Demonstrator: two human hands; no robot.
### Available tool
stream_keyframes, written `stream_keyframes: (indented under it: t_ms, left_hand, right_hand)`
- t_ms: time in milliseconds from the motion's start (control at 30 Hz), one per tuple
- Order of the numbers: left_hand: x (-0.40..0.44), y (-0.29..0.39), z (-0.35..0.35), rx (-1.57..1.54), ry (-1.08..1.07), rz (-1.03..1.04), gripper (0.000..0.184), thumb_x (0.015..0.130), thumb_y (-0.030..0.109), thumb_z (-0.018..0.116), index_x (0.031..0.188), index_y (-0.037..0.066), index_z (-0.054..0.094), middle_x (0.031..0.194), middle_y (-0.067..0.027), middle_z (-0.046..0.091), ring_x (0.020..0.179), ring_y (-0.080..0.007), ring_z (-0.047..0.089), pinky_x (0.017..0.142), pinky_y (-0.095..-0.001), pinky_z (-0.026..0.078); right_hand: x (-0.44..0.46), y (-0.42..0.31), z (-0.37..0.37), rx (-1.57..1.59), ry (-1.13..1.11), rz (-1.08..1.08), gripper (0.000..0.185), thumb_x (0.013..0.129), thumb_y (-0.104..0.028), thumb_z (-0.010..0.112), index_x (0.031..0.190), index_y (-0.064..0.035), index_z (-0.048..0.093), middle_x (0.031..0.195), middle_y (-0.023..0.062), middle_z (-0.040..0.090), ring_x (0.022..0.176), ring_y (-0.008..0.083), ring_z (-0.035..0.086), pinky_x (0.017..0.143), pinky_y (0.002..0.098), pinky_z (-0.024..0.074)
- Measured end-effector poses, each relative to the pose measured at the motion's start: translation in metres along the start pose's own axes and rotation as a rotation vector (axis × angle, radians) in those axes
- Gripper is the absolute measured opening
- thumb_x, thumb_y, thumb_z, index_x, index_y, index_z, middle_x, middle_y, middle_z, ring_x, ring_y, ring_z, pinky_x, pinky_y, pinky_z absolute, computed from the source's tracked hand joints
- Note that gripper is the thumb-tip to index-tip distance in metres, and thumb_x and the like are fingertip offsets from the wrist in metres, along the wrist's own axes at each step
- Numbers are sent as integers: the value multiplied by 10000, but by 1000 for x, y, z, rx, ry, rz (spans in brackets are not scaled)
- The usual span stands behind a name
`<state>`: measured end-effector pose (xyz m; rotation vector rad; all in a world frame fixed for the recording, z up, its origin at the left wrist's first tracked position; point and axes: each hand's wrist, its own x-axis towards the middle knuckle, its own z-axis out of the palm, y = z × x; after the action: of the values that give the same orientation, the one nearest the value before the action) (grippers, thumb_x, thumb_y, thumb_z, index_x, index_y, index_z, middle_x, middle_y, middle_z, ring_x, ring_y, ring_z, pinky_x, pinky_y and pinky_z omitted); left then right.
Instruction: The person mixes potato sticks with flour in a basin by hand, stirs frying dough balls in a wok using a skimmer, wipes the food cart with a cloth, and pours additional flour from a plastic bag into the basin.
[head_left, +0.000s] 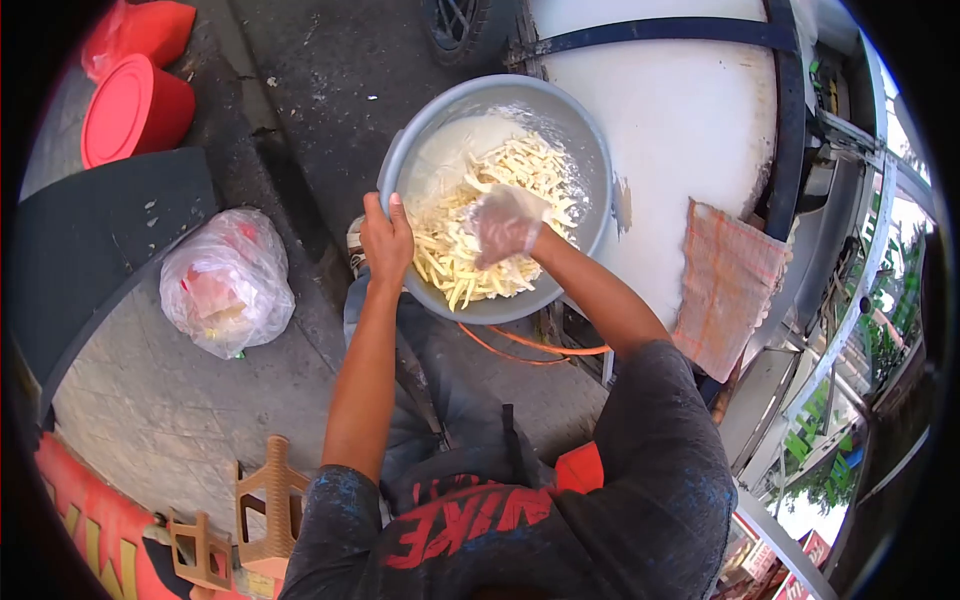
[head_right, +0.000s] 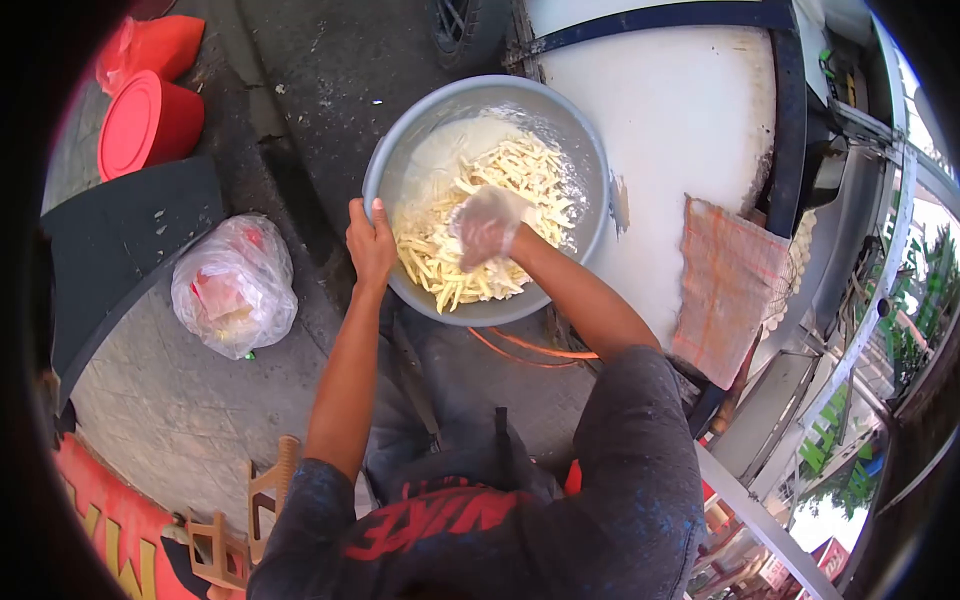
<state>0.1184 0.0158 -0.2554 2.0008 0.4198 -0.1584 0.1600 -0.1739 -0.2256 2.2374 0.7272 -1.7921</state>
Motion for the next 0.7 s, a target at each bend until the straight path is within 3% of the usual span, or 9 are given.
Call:
stream_keyframes:
  t_ms: [100, 167, 267, 400, 433, 500, 567, 600, 700]
  left_hand:
    - [0, 8, -2, 82, 9, -36, 344, 1005, 343, 432, 965, 6, 489, 770, -235, 631, 738, -437, 627, 645, -480, 461]
    - [0, 0, 3, 46, 14, 14, 333, 1000, 336, 441, 989, 5, 475, 728, -240, 610, 687, -447, 606, 606, -502, 439]
    - [-3, -3, 6, 65, 44, 18, 331, 998, 336, 443, 1000, 6, 467, 718, -254, 597, 677, -460, 595, 597, -518, 430]
    - [3, 4, 8, 55, 56, -4, 337, 997, 341, 443, 1001, 6, 471, 738, -269, 594, 703, -468, 594, 610, -522, 434]
    - [4, 2, 9, 70, 67, 16, 335, 998, 336, 442, 1012, 4, 475, 737, -265, 597, 698, -464, 593, 607, -519, 434]
    - [2, 2, 9, 64, 48, 9, 329, 999, 326, 444, 1022, 0, 475, 738, -260, 600, 697, -460, 595, 607, -518, 433]
    - [1, -1, 8, 77, 62, 30, 307, 999, 302, 450, 1018, -4, 472, 739, -253, 604, 691, -452, 597, 605, -516, 432]
    - [1, -2, 8, 64, 40, 28, 306, 997, 301, 453, 1013, -4, 471, 741, -255, 604, 691, -453, 597, 605, -517, 432]
    - [0, -6, 2, 58, 7, 22, 305, 994, 301, 460, 1001, -4, 467, 746, -263, 603, 691, -459, 596, 605, -520, 432]
  right_hand:
    - [-45, 33, 77, -22, 945, -76, 893, 646, -600, 728, 1351, -113, 478, 1375, 228, 423, 1294, 356, 378, 1064, 443, 320]
    - [-55, 50, 88, 141, 800, 155, 979, 732, -662, 637, 1470, -101, 321, 1504, 197, 272, 1392, 372, 235, 1158, 400, 179]
    - [67, 120, 143, 667, 1165, 264, 1061, 741, -678, 627, 1494, -50, 222, 1384, 248, 441, 1332, 369, 373, 1107, 401, 288]
    - [117, 99, 56, 836, 445, 504, 1190, 756, -806, 436, 1500, -17, -55, 1181, 198, 640, 1160, 314, 577, 1001, 443, 412]
    - [61, 47, 3, 812, 430, 413, 1157, 764, -813, 395, 1506, -17, 2, 1237, 200, 609, 1192, 329, 556, 1057, 492, 350]
    - [76, 7, -4, 483, 285, 418, 1071, 760, -739, 478, 1528, -94, 102, 1547, 206, 216, 1442, 358, 178, 1144, 554, 126]
    - [65, -44, 15, 464, 540, 275, 1005, 753, -681, 534, 1528, -151, 176, 1560, 230, 145, 1458, 374, 90, 1145, 539, 102]
    - [26, -69, 2, 403, 464, 251, 984, 752, -620, 577, 1522, -142, 193, 1540, 258, 184, 1448, 400, 113, 1154, 499, 127]
    - [-10, -65, 34, 620, 1142, 150, 797, 730, -407, 690, 1406, -76, 428, 1407, 323, 364, 1299, 451, 374, 1080, 497, 314]
